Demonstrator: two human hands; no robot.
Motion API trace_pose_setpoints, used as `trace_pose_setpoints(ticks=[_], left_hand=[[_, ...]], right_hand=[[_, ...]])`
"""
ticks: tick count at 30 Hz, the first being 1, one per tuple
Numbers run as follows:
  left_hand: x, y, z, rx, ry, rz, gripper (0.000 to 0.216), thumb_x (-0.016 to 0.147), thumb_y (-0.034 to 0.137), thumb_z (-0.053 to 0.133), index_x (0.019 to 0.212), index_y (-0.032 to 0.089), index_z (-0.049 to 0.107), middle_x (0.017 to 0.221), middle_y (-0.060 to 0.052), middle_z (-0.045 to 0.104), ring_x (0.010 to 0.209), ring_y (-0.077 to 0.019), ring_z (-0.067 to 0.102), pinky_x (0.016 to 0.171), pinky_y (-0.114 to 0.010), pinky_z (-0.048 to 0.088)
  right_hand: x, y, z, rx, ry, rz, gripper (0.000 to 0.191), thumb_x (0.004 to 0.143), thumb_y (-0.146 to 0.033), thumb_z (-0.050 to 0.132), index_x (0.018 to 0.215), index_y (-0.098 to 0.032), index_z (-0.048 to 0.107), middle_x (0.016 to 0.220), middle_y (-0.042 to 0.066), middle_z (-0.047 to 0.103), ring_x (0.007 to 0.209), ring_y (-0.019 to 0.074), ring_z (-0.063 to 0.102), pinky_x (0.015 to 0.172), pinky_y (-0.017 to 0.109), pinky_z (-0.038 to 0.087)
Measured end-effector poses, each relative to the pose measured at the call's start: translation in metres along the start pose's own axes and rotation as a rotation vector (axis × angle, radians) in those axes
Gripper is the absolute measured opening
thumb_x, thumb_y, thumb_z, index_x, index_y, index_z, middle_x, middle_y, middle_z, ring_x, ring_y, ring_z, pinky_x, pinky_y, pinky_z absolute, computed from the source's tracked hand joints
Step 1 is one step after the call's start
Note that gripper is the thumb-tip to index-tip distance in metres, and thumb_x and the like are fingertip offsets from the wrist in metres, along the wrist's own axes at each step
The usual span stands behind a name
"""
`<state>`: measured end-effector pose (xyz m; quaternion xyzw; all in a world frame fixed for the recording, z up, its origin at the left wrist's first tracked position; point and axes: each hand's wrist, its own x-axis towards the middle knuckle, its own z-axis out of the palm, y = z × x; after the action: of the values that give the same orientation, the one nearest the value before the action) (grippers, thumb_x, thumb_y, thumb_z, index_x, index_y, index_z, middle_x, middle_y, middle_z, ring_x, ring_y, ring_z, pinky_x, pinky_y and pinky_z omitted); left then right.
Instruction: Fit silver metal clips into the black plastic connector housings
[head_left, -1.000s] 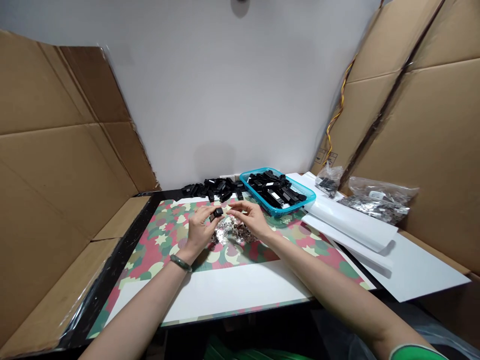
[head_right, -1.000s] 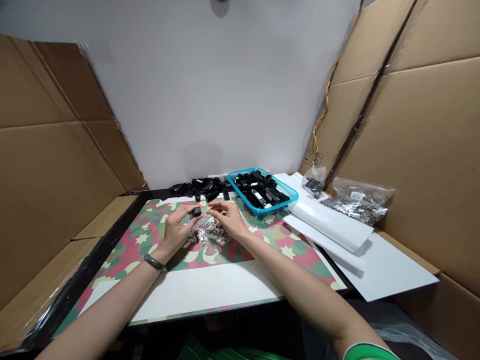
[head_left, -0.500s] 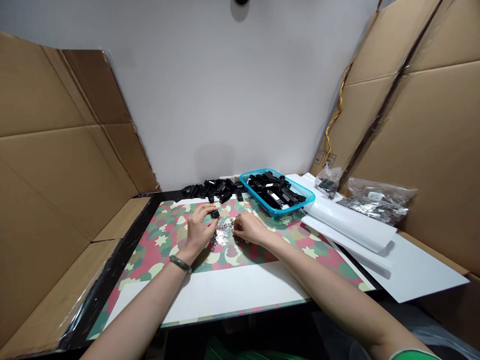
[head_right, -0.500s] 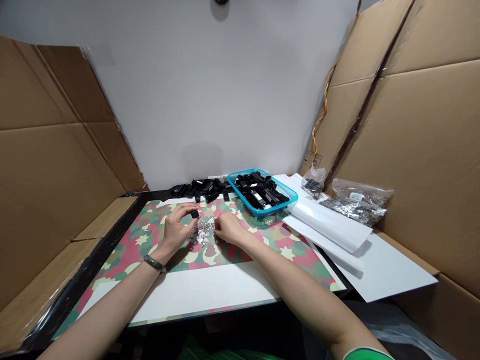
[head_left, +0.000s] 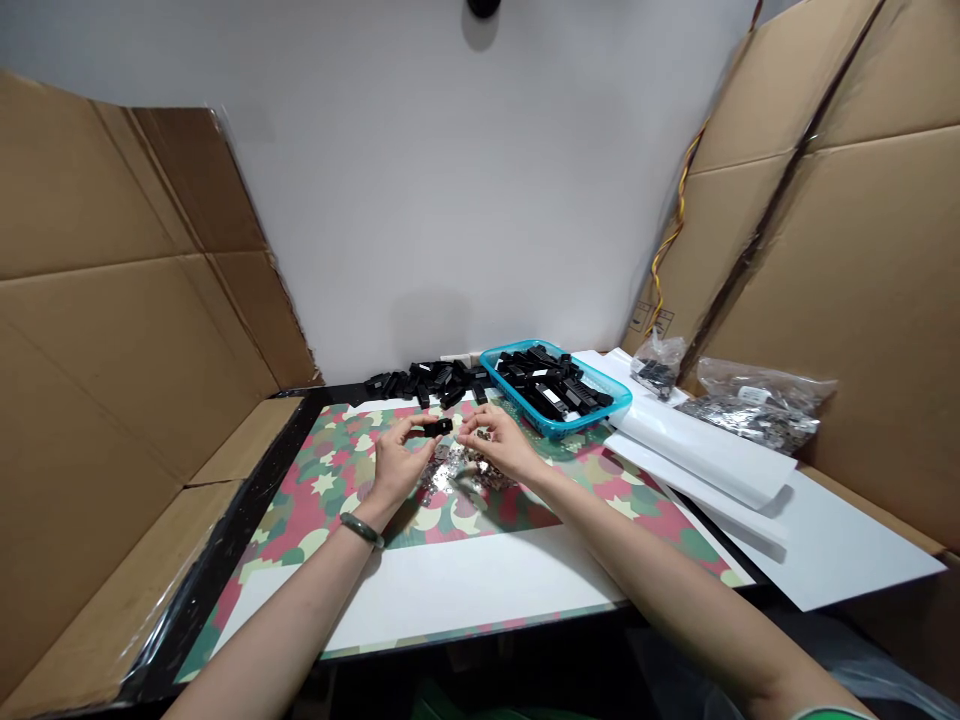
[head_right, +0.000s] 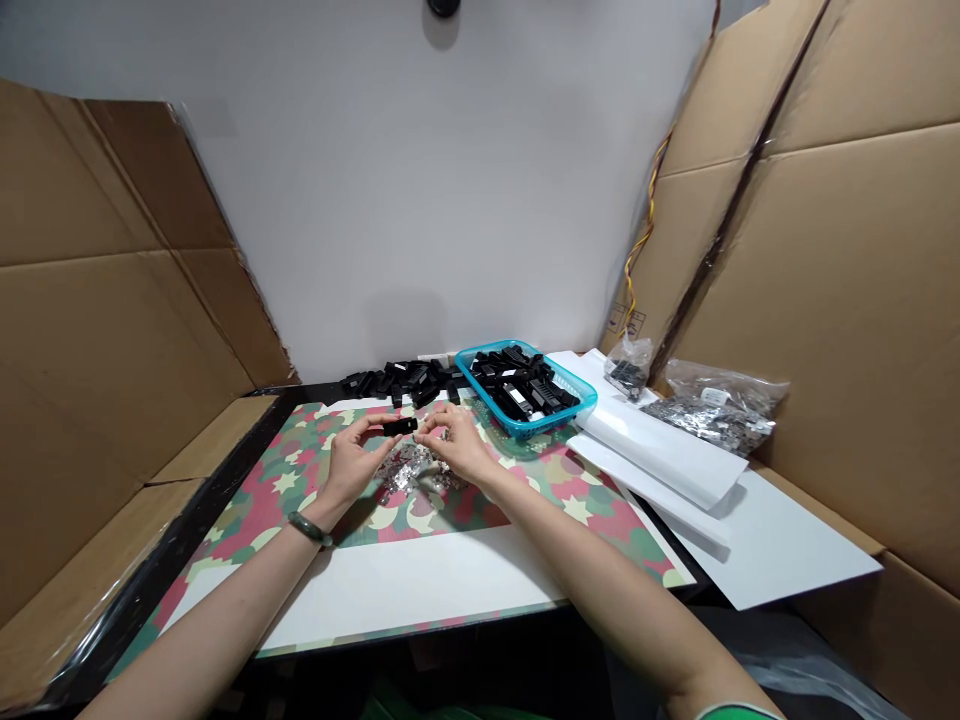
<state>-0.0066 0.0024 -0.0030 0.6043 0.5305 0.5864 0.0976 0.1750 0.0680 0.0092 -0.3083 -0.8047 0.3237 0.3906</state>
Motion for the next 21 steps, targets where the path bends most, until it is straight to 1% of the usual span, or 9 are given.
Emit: trace_pose_setpoints(ticks=[3,5,8,11,13,16,21], left_hand=[[-0.003,0.0,0.005,-0.116,-0.017,-0.053,0.019,0.074,0.022,0.073,0.093,0.018,0.072,0.098,-0.008,0.075,0.096,-0.0238,0.071,0.087,-0.04,0.059],[-0.005,0.002,0.008,-0.153,-0.027,-0.044,0.019,0.074,0.024,0.074,0.092,0.018,0.073,0.096,-0.008,0.076,0.093,-0.0234,0.072,0.084,-0.039,0.061],[-0.008,0.005,0.01,-0.181,-0.036,-0.004,0.018,0.076,0.027,0.075,0.091,0.018,0.074,0.094,-0.008,0.076,0.09,-0.0228,0.073,0.081,-0.039,0.063],[-0.009,0.007,0.011,-0.188,-0.031,0.025,0.018,0.078,0.03,0.075,0.092,0.018,0.074,0.095,-0.009,0.076,0.09,-0.0228,0.073,0.081,-0.039,0.063],[-0.01,0.008,0.011,-0.183,-0.025,0.036,0.017,0.078,0.029,0.075,0.092,0.018,0.074,0.094,-0.008,0.076,0.09,-0.0226,0.073,0.08,-0.038,0.064],[-0.011,0.008,0.011,-0.175,-0.027,0.048,0.016,0.077,0.025,0.075,0.091,0.018,0.074,0.094,-0.008,0.076,0.089,-0.0219,0.073,0.08,-0.037,0.064],[-0.011,0.009,0.011,-0.168,-0.025,0.057,0.016,0.077,0.022,0.074,0.093,0.018,0.074,0.094,-0.007,0.076,0.09,-0.0216,0.073,0.081,-0.037,0.064]], right_hand=[[0.001,-0.001,0.001,0.289,0.066,0.038,0.019,0.078,-0.038,0.074,0.073,-0.019,0.072,0.116,0.01,0.065,0.111,0.0263,0.059,0.095,0.039,0.042],[-0.001,-0.002,0.005,0.38,0.067,0.077,0.024,0.074,-0.044,0.077,0.073,-0.02,0.074,0.123,0.01,0.063,0.123,0.0288,0.054,0.102,0.042,0.038],[-0.005,-0.004,0.013,0.452,0.052,0.131,0.027,0.071,-0.049,0.079,0.072,-0.022,0.075,0.127,0.01,0.064,0.133,0.0293,0.046,0.108,0.042,0.033],[-0.008,-0.004,0.019,0.505,0.04,0.159,0.028,0.069,-0.05,0.08,0.07,-0.023,0.075,0.124,0.01,0.066,0.137,0.0292,0.043,0.11,0.043,0.032],[-0.008,-0.004,0.02,0.52,0.057,0.173,0.029,0.068,-0.051,0.08,0.069,-0.023,0.074,0.125,0.01,0.066,0.137,0.0295,0.042,0.11,0.043,0.031],[-0.008,-0.005,0.019,0.547,0.094,0.192,0.029,0.068,-0.051,0.08,0.068,-0.022,0.074,0.126,0.01,0.065,0.138,0.0297,0.041,0.11,0.042,0.031],[-0.008,-0.006,0.016,0.58,0.115,0.204,0.029,0.068,-0.049,0.081,0.066,-0.022,0.072,0.122,0.01,0.067,0.136,0.0292,0.044,0.109,0.041,0.032]])
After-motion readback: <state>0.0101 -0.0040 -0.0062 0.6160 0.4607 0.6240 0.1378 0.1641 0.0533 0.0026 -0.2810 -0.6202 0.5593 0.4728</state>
